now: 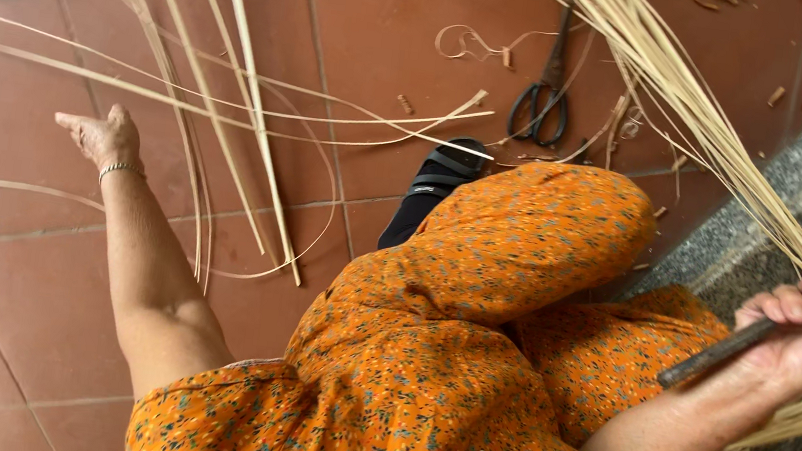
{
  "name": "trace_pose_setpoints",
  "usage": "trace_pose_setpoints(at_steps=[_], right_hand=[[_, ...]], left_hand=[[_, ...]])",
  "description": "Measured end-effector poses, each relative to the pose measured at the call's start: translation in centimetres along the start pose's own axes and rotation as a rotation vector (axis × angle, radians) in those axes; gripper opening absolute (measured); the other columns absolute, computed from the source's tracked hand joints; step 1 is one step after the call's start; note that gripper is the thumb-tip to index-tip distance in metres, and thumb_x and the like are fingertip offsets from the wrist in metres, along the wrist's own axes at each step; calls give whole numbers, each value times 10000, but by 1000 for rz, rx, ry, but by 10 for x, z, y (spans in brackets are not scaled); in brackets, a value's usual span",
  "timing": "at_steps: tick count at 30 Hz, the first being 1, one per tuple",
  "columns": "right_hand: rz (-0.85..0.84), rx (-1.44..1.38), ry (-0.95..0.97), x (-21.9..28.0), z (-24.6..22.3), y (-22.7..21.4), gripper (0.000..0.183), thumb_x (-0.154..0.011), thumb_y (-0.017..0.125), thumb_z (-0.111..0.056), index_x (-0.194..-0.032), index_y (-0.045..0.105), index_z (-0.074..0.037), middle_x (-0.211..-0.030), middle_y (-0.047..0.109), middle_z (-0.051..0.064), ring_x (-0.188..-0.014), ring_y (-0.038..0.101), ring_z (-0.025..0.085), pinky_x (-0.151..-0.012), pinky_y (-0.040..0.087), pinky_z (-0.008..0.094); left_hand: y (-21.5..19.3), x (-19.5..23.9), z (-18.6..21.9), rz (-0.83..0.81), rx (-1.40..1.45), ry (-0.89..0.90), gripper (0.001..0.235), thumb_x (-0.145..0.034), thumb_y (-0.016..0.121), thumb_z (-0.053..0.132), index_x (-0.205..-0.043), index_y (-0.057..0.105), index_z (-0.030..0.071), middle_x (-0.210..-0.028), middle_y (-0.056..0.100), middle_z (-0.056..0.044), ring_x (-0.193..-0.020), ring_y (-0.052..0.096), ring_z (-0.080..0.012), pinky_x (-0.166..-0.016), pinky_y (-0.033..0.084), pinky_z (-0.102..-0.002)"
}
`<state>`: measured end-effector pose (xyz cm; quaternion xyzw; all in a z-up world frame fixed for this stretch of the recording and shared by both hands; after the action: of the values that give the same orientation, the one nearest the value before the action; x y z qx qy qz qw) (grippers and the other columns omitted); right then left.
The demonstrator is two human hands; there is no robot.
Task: The person sits on the floor and uses a knife to split long dried plant stalks into thinner strips. The person repeatedly shaves the stalks and separates the resulting strips, placing them aside.
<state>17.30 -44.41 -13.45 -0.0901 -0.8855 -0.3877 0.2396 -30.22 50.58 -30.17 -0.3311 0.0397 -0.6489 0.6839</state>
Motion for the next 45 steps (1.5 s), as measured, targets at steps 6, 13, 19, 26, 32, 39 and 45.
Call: trace_pose_setpoints(at_steps=[6, 13, 19, 26, 32, 39, 45], right_hand=[[29, -95, -137, 25, 12, 43, 283, -1128, 520, -42, -1350, 652, 72, -894, 719, 111, -535, 601, 138, -473, 504, 242], [-36, -135, -192, 55, 11, 65, 267, -1155, 470, -25, -1385, 590, 41, -905, 725, 117, -560, 623, 145, -524, 531, 249], [-137, -117, -229, 84, -4, 71, 317, -1132, 490, -69, -1439, 541, -12, -921, 722, 112, -584, 632, 150, -545, 528, 269], [-182, -166, -289, 93, -9, 74, 401, -1131, 505, -86, -1524, 477, -14, -916, 715, 109, -601, 615, 158, -522, 489, 280], [-170, -171, -302, 94, -15, 76, 481, -1100, 501, -91, -1578, 474, -56, -931, 711, 108, -626, 633, 174, -537, 481, 303], [-214, -188, -349, 90, -11, 77, 435, -1116, 481, -86, -1545, 511, -28, -923, 728, 136, -624, 642, 175, -522, 486, 291], [-247, -71, -295, 85, 9, 105, 418, -1095, 493, -78, -1507, 526, -14, -892, 727, 143, -594, 644, 176, -503, 500, 295]], left_hand=[[176, 118, 73, -469, -295, 587, 197, -998, 612, -24, -1129, 712, 84, -1177, 648, -98, -1025, 657, -167, -905, 564, -312], [410, 449, 127, -1061, -253, 1262, 67, -981, 717, 89, -1029, 749, 55, -956, 688, -138, -900, 667, -350, -802, 554, -437], [548, 599, 140, -1120, -442, 1556, 206, -939, 661, 136, -1138, 711, 116, -1235, 646, -89, -1185, 537, -326, -975, 424, -504], [659, 619, 94, -1000, -1174, 1626, 251, -917, 634, 156, -1124, 709, 277, -1236, 620, -68, -1262, 482, -308, -1103, 152, -746], [616, 670, 158, -957, -602, 1908, 66, -970, 660, 148, -961, 715, 185, -983, 685, -45, -1055, 608, -278, -1085, 292, -659], [439, 759, 301, -1128, 103, 2105, 88, -1026, 711, 57, -1064, 633, 72, -924, 611, -91, -871, 587, -270, -774, 488, -422], [369, 778, 309, -876, -506, 2394, 192, -984, 689, 52, -816, 616, 109, -743, 573, -75, -628, 589, -262, -556, 453, -401]])
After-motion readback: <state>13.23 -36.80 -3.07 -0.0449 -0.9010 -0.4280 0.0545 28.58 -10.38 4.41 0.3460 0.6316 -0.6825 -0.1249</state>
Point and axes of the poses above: each hand's wrist, its own x-axis away from the middle knuckle, its own y-axis out of the palm, z = x × y, the point moved 10 cm from there along -x, towards the middle knuckle
